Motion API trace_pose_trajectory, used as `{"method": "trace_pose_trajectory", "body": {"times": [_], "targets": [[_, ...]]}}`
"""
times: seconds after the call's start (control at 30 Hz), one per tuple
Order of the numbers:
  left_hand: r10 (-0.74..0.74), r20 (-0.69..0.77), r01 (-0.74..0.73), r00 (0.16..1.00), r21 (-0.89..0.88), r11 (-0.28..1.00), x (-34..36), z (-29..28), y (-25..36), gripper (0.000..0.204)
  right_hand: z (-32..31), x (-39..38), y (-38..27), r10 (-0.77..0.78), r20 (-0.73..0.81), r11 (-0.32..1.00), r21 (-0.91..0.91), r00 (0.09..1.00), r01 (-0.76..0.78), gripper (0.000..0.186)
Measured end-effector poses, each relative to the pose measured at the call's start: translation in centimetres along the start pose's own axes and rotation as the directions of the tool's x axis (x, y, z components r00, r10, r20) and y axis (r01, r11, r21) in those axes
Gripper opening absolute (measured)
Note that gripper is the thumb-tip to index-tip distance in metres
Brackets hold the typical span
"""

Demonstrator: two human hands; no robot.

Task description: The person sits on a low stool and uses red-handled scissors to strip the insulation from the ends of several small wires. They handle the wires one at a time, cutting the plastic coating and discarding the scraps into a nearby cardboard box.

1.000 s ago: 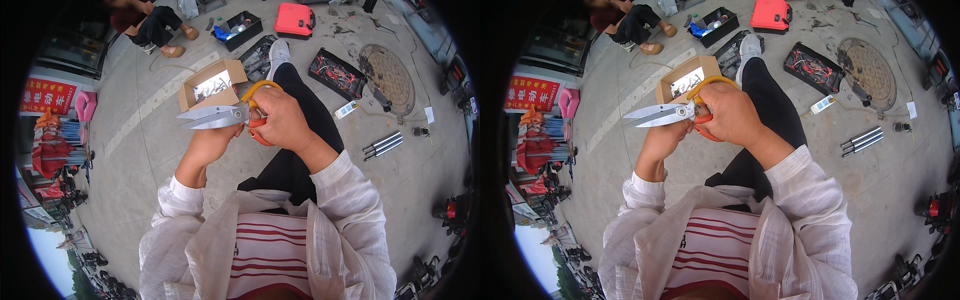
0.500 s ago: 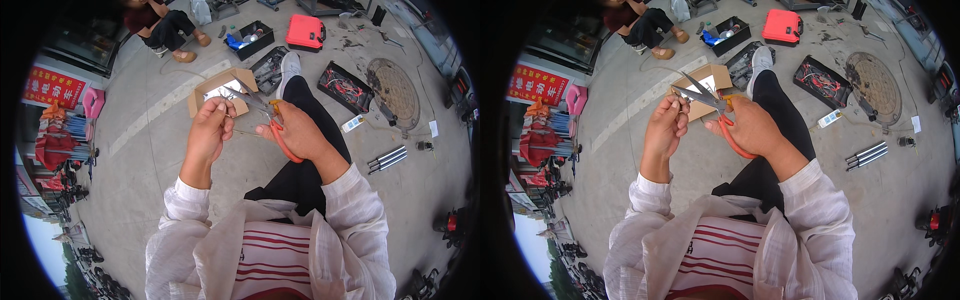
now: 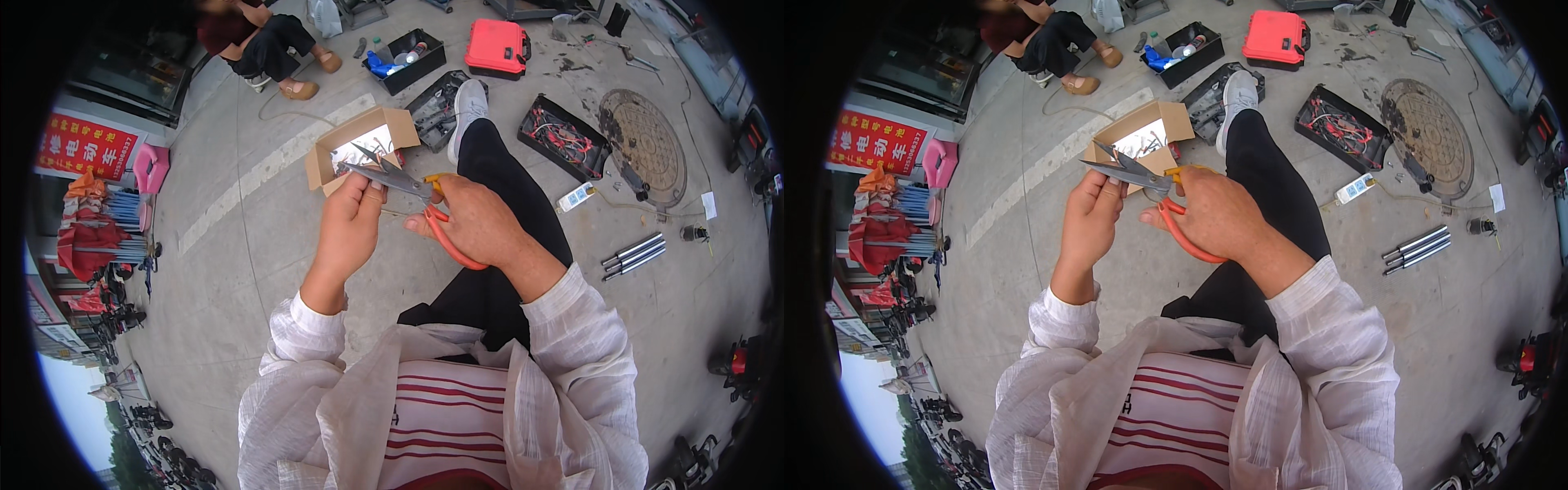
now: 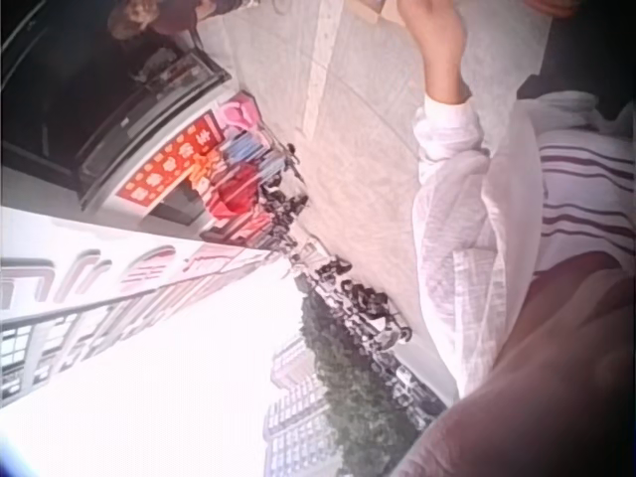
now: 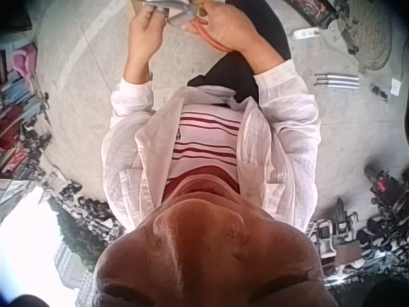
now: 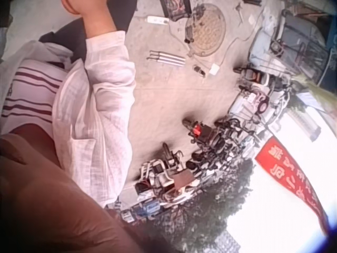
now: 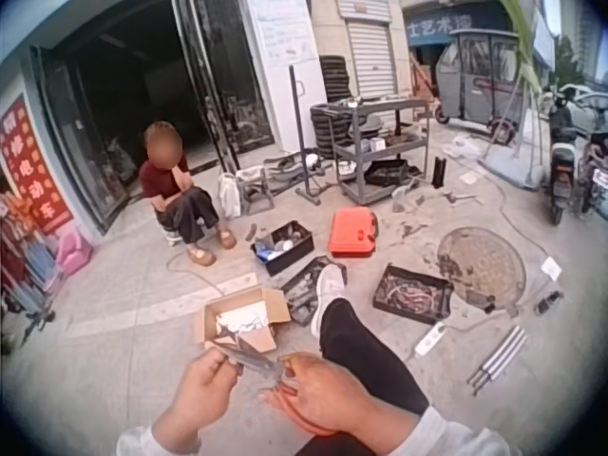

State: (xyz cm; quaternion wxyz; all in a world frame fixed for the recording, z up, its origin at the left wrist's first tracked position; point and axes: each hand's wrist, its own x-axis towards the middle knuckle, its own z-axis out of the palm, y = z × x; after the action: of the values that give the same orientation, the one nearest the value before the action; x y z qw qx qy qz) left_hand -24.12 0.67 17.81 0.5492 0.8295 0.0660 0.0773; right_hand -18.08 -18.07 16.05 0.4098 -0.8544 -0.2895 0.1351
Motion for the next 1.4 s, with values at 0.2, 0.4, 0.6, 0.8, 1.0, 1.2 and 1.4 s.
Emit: {"method": "trace_pose_trajectory", "body": {"times": [0.2, 0.4, 0.6, 0.8, 1.0, 1.2, 1.4], "targets": [[0.233, -0.011, -0.225, 0.972, 0.212, 0.951, -0.2, 0.7, 1.3, 0.019, 0.1, -0.3, -0.2, 0.038, 0.009, 0.995, 0.095, 0.999, -0.039, 0.070], [0.261, -0.090, -0.238, 0.961, 0.212, 0.948, -0.5, 1.1, 0.7, 0.021, 0.2, -0.7, -0.4, 0.025, 0.031, 0.987, 0.161, 0.999, -0.030, 0.065], [0.280, -0.118, -0.260, 0.953, 0.159, 0.952, -0.5, 1.4, 0.3, 0.022, 0.2, -0.8, -0.3, 0.012, 0.059, 0.984, 0.178, 0.998, -0.022, 0.065], [0.300, -0.134, -0.282, 0.944, 0.138, 0.949, -0.8, 1.9, 0.0, 0.034, 0.3, -0.5, -0.5, -0.008, 0.042, 0.960, 0.281, 0.999, -0.004, 0.059], [0.092, -0.040, -0.099, 0.995, -0.282, 0.954, -0.5, 0.1, 0.3, 0.019, 0.3, -0.4, -0.6, -0.001, -0.049, 0.732, 0.680, 0.999, 0.034, 0.038], [-0.129, 0.118, 0.174, 0.985, -0.611, 0.772, -0.9, 1.5, 2.0, 0.019, 0.7, 0.3, -0.1, -0.012, -0.019, 0.612, 0.790, 1.000, 0.022, 0.018], [-0.085, 0.169, 0.184, 0.982, -0.744, 0.643, -1.1, 1.9, 0.0, 0.022, 0.4, 0.2, -0.4, -0.044, -0.013, 0.506, 0.862, 0.999, 0.034, 0.019]]}}
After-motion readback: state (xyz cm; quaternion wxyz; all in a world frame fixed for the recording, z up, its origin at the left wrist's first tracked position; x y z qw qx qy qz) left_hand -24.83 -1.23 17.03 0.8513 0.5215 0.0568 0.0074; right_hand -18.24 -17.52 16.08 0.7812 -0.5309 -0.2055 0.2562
